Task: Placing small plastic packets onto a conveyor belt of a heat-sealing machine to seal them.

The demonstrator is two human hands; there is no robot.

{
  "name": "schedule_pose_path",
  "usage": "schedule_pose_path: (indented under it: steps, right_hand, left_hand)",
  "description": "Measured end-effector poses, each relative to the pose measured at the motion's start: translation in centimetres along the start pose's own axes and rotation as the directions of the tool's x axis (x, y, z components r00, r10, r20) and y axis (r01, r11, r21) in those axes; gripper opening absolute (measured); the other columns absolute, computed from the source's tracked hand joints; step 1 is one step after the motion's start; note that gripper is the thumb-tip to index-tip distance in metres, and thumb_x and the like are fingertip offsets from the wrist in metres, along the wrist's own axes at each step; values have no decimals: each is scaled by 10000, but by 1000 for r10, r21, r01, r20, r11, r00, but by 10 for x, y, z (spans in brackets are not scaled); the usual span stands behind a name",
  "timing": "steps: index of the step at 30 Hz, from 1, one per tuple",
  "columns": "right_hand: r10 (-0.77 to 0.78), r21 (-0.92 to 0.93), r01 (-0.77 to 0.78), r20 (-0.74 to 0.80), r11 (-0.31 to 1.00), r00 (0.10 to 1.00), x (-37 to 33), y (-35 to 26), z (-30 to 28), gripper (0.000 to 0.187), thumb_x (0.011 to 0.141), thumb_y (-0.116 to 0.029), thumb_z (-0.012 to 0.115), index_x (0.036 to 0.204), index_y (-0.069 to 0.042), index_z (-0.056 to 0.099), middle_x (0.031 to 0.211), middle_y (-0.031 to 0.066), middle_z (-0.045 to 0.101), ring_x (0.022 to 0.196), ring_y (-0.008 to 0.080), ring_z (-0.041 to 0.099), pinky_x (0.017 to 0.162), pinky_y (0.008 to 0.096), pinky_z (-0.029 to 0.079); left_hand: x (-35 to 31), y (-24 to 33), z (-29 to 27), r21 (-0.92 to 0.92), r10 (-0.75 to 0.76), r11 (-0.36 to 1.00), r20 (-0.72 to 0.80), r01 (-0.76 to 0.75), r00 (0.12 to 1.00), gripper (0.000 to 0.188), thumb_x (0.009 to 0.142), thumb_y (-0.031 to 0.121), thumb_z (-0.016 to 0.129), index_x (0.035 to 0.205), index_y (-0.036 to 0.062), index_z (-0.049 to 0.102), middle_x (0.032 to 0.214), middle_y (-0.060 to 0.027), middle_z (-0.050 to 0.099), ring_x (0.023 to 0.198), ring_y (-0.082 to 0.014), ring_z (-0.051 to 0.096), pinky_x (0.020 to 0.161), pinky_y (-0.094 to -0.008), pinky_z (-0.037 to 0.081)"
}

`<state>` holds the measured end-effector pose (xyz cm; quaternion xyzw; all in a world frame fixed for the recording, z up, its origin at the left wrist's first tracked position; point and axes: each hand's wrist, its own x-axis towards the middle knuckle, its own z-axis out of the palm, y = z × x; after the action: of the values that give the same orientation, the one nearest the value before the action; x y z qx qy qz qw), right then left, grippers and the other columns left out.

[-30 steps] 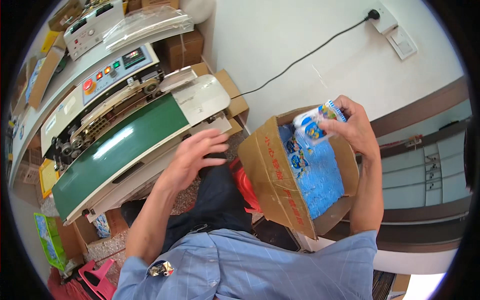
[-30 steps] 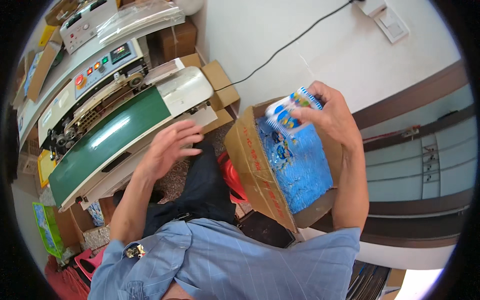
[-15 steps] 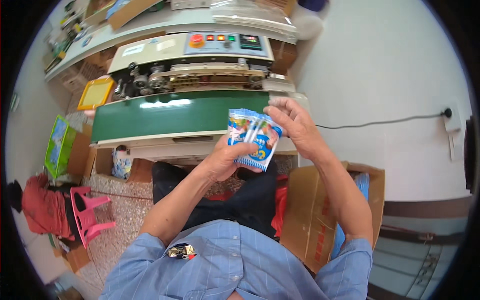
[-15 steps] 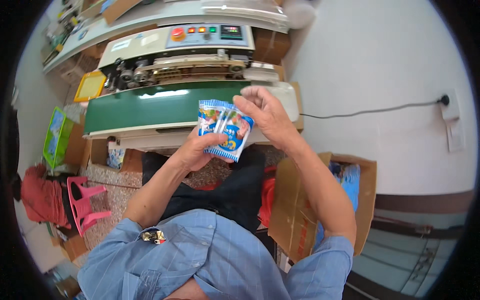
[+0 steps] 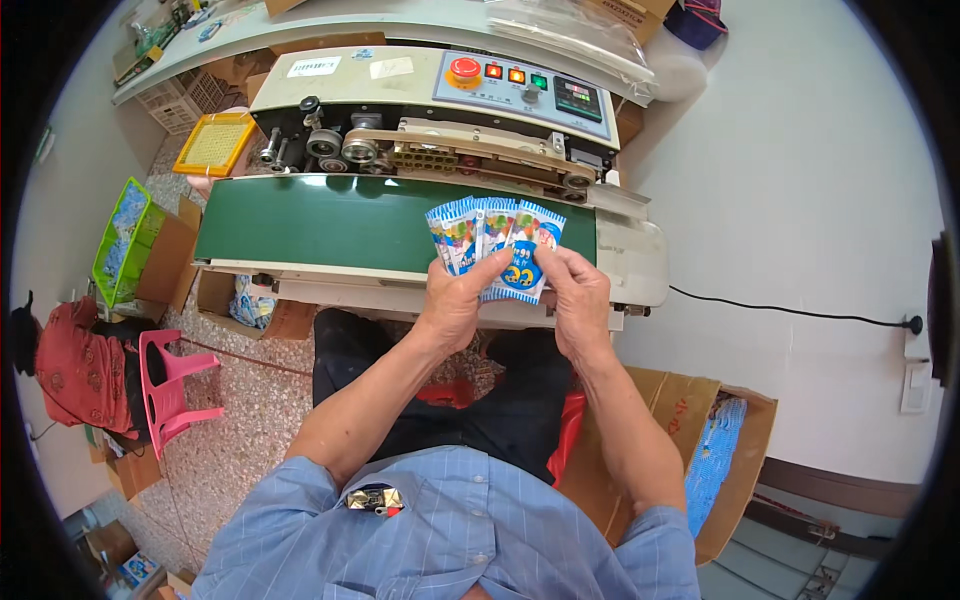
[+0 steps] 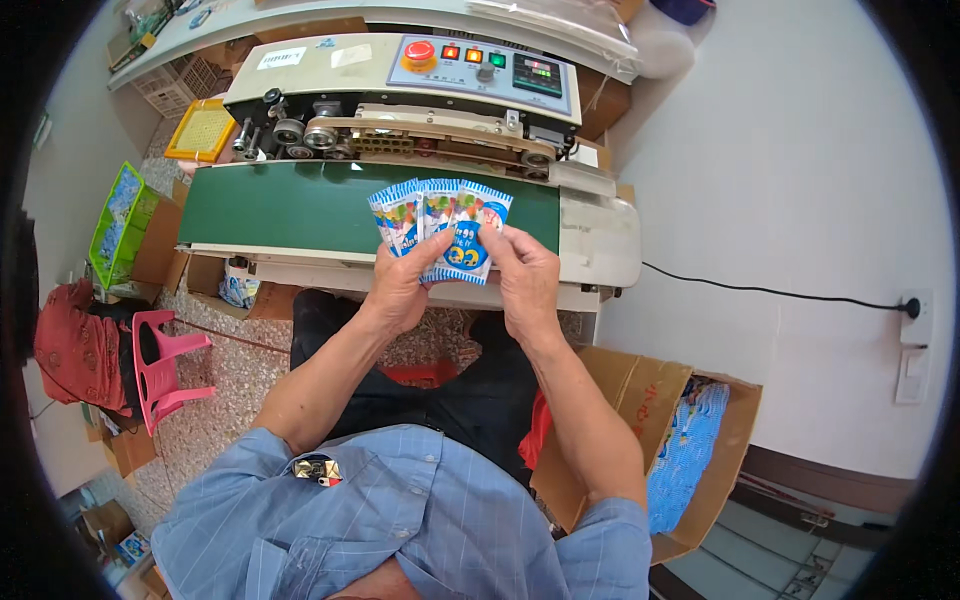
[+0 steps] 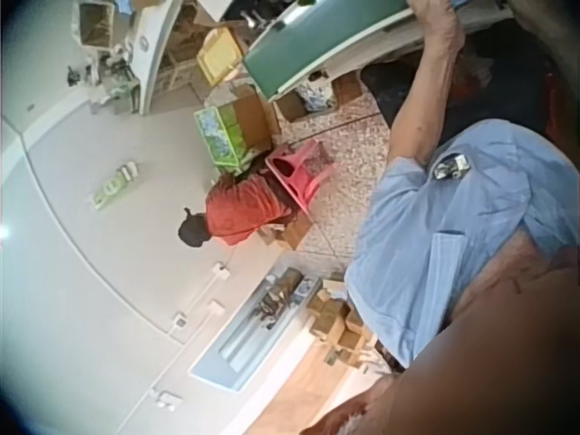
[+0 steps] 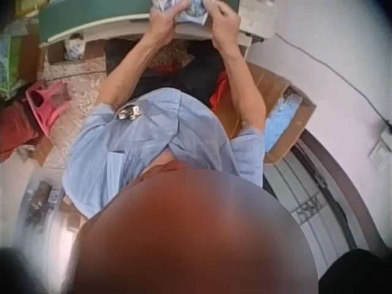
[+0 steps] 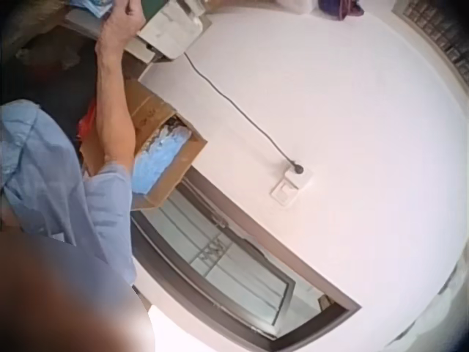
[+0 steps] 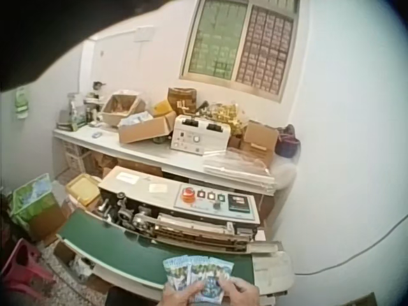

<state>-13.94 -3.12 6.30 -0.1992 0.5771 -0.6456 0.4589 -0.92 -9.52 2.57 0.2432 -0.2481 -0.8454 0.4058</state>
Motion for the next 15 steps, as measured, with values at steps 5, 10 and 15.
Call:
schedule_pose_path:
  steps: [5,10,15]
  right_hand:
    - [-19,103,19,1,994,1000,16,13,-17,184,946,-130,677,1067,6,650,967,68,702,790,110,670,699,260,574]
    - [-64,115,57,59,992,996,30,31,-24,257,954,-103,652,1177,8,590,1094,77,685,926,138,670,833,310,550]
    - [-56,-2,57,-204,998,977,47,6,-55,255,937,-124,648,1150,1,581,1010,126,687,772,184,712,517,281,605]
  left_hand:
    - [18,-7,5,0,26,1000,-56,-26,998,341,865,65,740,1179,6,623,1093,-80,698,952,-155,683,847,-320,569]
    - [30,-17,8,64,55,997,-75,-50,996,332,860,47,731,1172,5,623,1085,-78,698,942,-152,682,835,-314,563]
    - [35,-7,12,97,56,994,-125,-44,991,380,858,24,705,1215,21,575,1109,-91,686,964,-189,693,833,-339,584]
